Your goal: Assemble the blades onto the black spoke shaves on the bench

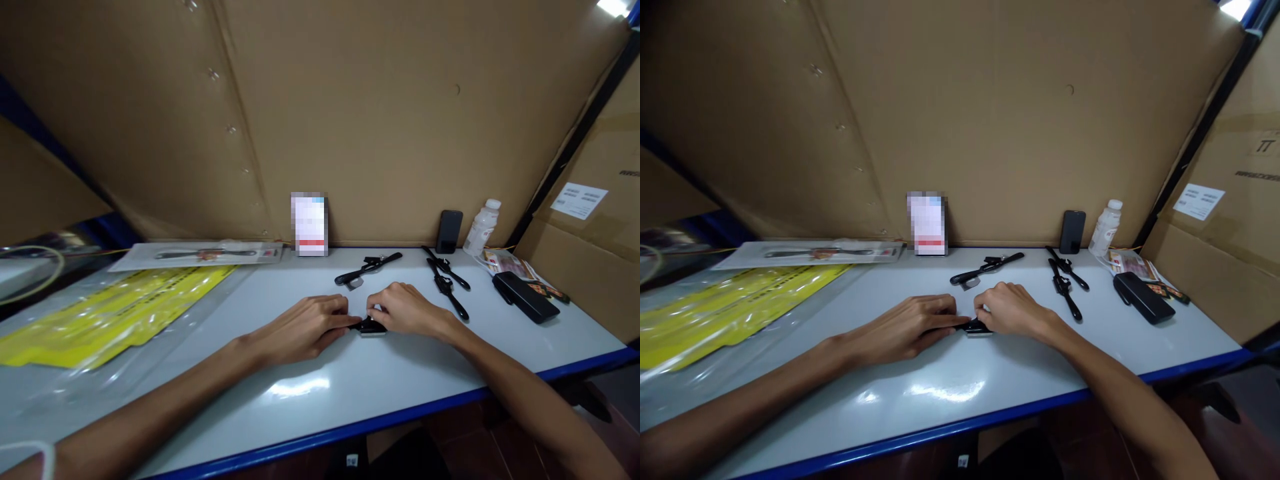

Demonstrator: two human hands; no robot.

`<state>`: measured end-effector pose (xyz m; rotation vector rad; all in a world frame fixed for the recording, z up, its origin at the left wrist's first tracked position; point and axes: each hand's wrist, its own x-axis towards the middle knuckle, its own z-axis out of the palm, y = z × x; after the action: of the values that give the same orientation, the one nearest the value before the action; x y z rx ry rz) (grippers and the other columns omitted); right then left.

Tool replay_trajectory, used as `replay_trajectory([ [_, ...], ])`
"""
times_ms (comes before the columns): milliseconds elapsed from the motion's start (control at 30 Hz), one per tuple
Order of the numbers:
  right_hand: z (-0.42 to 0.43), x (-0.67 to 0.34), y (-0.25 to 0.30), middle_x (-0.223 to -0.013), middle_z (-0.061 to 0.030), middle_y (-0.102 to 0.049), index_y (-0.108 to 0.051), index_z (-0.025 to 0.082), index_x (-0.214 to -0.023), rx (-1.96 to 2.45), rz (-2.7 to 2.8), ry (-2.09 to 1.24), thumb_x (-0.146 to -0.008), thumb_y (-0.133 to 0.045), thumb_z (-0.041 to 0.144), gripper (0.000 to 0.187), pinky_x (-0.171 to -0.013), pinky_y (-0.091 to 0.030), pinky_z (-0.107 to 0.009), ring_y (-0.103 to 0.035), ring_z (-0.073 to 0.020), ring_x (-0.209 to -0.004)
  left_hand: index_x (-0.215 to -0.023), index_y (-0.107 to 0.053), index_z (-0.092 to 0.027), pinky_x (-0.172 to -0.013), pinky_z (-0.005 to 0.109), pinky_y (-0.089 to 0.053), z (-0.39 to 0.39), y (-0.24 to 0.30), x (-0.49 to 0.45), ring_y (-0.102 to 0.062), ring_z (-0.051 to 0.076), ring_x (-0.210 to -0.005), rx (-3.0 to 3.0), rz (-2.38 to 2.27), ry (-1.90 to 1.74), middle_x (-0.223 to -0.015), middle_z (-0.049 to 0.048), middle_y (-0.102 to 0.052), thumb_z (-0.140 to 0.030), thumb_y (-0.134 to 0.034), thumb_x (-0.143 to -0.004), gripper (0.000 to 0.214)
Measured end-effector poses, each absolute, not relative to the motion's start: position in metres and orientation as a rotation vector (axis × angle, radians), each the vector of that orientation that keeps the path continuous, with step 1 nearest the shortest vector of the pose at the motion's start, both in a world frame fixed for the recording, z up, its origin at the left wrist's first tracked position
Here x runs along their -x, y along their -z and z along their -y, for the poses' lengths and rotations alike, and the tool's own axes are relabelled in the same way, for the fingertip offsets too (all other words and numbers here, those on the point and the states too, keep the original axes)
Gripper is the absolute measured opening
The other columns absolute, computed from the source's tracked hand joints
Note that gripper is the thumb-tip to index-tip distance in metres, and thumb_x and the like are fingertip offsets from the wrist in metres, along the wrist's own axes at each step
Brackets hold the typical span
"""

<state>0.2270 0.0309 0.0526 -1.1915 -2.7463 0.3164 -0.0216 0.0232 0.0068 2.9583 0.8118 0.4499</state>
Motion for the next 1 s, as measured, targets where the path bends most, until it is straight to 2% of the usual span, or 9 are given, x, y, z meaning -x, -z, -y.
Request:
replay_trajectory([
  [100, -0.034, -0.228, -0.052, -0.071, -0.0029, -0.067, -0.079, 0.019, -0.084, 1.257, 2.746, -0.312, -0.093, -0.058, 0.021, 0.024, -0.061, -0.023, -0.03, -0.047, -0.015, -0.065, -0.13, -0.073, -0.026, -0.072, 0.032, -0.052, -0.024, -0.007, 0.022, -0.063, 0.02, -0.08, -2.954, -0.795, -0.478, -0.095, 0.0067, -0.065, -0.02, -0.045, -0.107, 0.037],
  [233, -0.035, -0.228, -0.052, -0.075, -0.001, -0.07, -0.08, 0.023, -0.092, 1.135, 2.741, -0.456, -0.094, -0.058, 0.022, 0.023, -0.063, -0.028, -0.028, -0.051, -0.0147, -0.067, -0.129, -0.074, -0.026, -0.069, 0.032, -0.051, -0.023, -0.008, 0.022, -0.063, 0.02, -0.077, -2.944, -0.774, -0.515, -0.093, 0.0066, -0.065, -0.02, -0.044, -0.107, 0.038],
  [367, -0.035, -0.231, -0.055, -0.065, -0.002, -0.062, -0.071, 0.019, -0.068, 1.299, 2.685, -0.291, -0.097, -0.057, 0.028, 0.034, -0.06, -0.022, -0.031, -0.044, -0.0148, -0.062, -0.128, -0.075, -0.025, -0.069, 0.033, -0.052, -0.023, -0.008, 0.021, -0.063, 0.02, -0.077, -2.933, -0.77, -0.526, -0.092, 0.0066, -0.065, -0.021, -0.043, -0.108, 0.038],
  [433, -0.037, -0.235, -0.058, -0.063, -0.0012, -0.06, -0.069, 0.019, -0.065, 1.328, 2.669, -0.291, -0.097, -0.057, 0.029, 0.036, -0.059, -0.021, -0.031, -0.043, -0.0145, -0.061, -0.128, -0.075, -0.024, -0.069, 0.034, -0.052, -0.023, -0.008, 0.021, -0.063, 0.02, -0.077, -2.936, -0.769, -0.522, -0.092, 0.0067, -0.065, -0.022, -0.043, -0.108, 0.037],
  [567, -0.042, -0.244, -0.061, -0.068, -0.002, -0.064, -0.074, 0.02, -0.072, 1.317, 2.714, -0.266, -0.089, -0.057, 0.018, 0.024, -0.06, -0.023, -0.03, -0.045, -0.0147, -0.062, -0.13, -0.072, -0.022, -0.071, 0.034, -0.053, -0.024, -0.006, 0.021, -0.065, 0.021, -0.08, -2.945, -0.789, -0.477, -0.095, 0.0071, -0.066, -0.023, -0.042, -0.109, 0.037],
  [800, -0.036, -0.243, -0.065, -0.063, 0.0003, -0.061, -0.074, 0.021, -0.069, 1.245, 2.793, -0.402, -0.083, -0.058, 0.013, 0.022, -0.061, -0.027, -0.029, -0.043, -0.0133, -0.059, -0.132, -0.071, -0.022, -0.071, 0.033, -0.052, -0.023, -0.007, 0.02, -0.064, 0.02, -0.079, -2.958, -0.79, -0.468, -0.095, 0.0068, -0.067, -0.024, -0.042, -0.109, 0.037],
  [867, -0.036, -0.244, -0.066, -0.063, 0.0005, -0.062, -0.076, 0.021, -0.071, 1.24, 2.779, -0.408, -0.084, -0.059, 0.013, 0.022, -0.061, -0.027, -0.029, -0.045, -0.0132, -0.06, -0.132, -0.071, -0.022, -0.071, 0.033, -0.053, -0.023, -0.007, 0.021, -0.063, 0.02, -0.078, -2.958, -0.78, -0.477, -0.095, 0.0065, -0.067, -0.023, -0.042, -0.108, 0.037],
  [1000, -0.04, -0.243, -0.06, -0.074, -0.0009, -0.069, -0.08, 0.021, -0.09, 1.197, 2.703, -0.375, -0.092, -0.062, 0.02, 0.018, -0.063, -0.028, -0.027, -0.05, -0.014, -0.066, -0.132, -0.071, -0.022, -0.071, 0.033, -0.053, -0.023, -0.007, 0.021, -0.064, 0.02, -0.079, -2.959, -0.781, -0.47, -0.095, 0.0062, -0.066, -0.021, -0.044, -0.107, 0.036],
])
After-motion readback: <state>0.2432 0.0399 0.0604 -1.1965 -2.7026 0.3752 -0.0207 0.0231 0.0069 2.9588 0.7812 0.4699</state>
